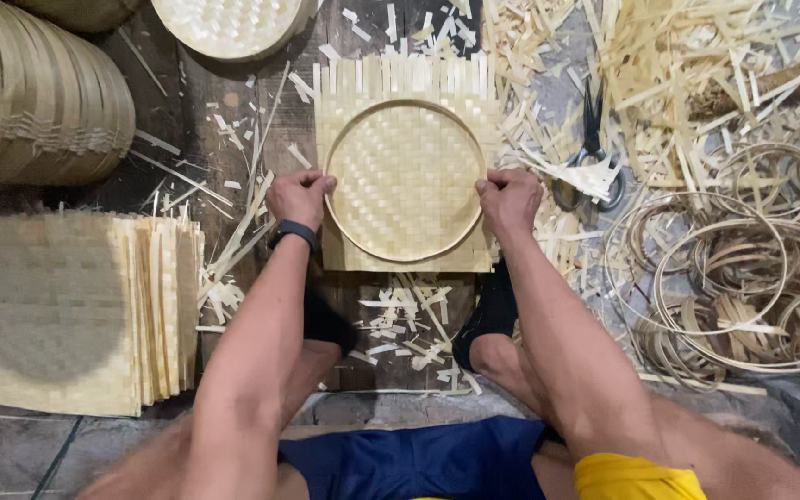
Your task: The person places a circular bamboo frame onto a woven mat, flips it over, and uses shears to trim the excess mat material around the frame's edge. The person then flips the piece back over and sets it aside with other finished items.
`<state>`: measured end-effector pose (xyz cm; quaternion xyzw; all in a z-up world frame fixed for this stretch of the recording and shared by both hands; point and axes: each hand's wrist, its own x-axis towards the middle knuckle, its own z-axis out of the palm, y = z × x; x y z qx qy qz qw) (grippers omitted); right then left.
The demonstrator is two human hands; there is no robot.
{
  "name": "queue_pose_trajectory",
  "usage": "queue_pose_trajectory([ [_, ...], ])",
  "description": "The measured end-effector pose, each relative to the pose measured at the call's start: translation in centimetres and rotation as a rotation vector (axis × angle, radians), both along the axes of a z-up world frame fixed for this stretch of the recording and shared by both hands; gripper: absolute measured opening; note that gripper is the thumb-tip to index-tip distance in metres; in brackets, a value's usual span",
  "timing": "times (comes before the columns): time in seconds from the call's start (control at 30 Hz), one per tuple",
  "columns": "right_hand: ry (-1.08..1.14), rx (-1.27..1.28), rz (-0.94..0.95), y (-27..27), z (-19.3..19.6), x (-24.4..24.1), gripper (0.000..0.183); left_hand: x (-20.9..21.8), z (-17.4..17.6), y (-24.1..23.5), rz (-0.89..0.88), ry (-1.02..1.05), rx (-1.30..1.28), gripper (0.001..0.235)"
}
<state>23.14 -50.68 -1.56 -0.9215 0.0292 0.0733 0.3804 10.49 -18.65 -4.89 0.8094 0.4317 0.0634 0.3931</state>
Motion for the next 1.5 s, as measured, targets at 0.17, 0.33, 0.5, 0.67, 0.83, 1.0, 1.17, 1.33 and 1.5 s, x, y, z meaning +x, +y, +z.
queue_pose_trajectory([
  [0.17, 0.065, 0.038, 0.024, -0.5, -0.1, 0.5, 0.026, 0.1, 0.0, 0.9, 0.018, 0.045, -0.104, 0.027],
  [0.33, 0.083, 0.067, 0.030, -1.1, -0.3, 0.7, 0.025, -0.2, -0.2, 1.1, -0.003, 0.004, -0.160, 0.027],
  [0.5, 0.260, 0.172, 0.011, -2.4, -3.3, 1.1, 0.022, -0.7, -2.5, 1.0, 0.044, -0.178, -0.422, 0.025],
  [0.67, 0.408, 0.325, 0.048, -2.2, -0.5, 3.7, 0.024, -0.2, -0.6, 1.4, 0.073, -0.073, -0.477, 0.023],
  [0.83, -0.112, -0.170, 0.508, 3.5, 4.7, -0.4, 0.098, 4.2, 2.8, 1.4, -0.251, 0.227, 0.053, 0.036],
  [1.0, -0.186, -0.579, 1.143, 8.4, 3.1, -7.5, 0.093, 12.4, 2.7, -1.5, -0.818, -0.415, 0.627, 0.037],
  [1.17, -0.482, -0.554, 1.059, 8.4, 1.1, -7.3, 0.082, 15.4, 2.7, -2.7, -0.549, -0.234, 0.043, 0.025],
  [1.33, -0.201, -0.487, 1.049, 9.1, 2.8, -8.8, 0.090, 15.0, 4.7, -3.1, -0.488, -0.214, -0.128, 0.027],
  [1.5, -0.458, -0.518, 0.870, 11.3, 0.3, -11.6, 0.072, 15.4, 3.5, -2.9, -0.515, -0.187, -0.119, 0.025],
])
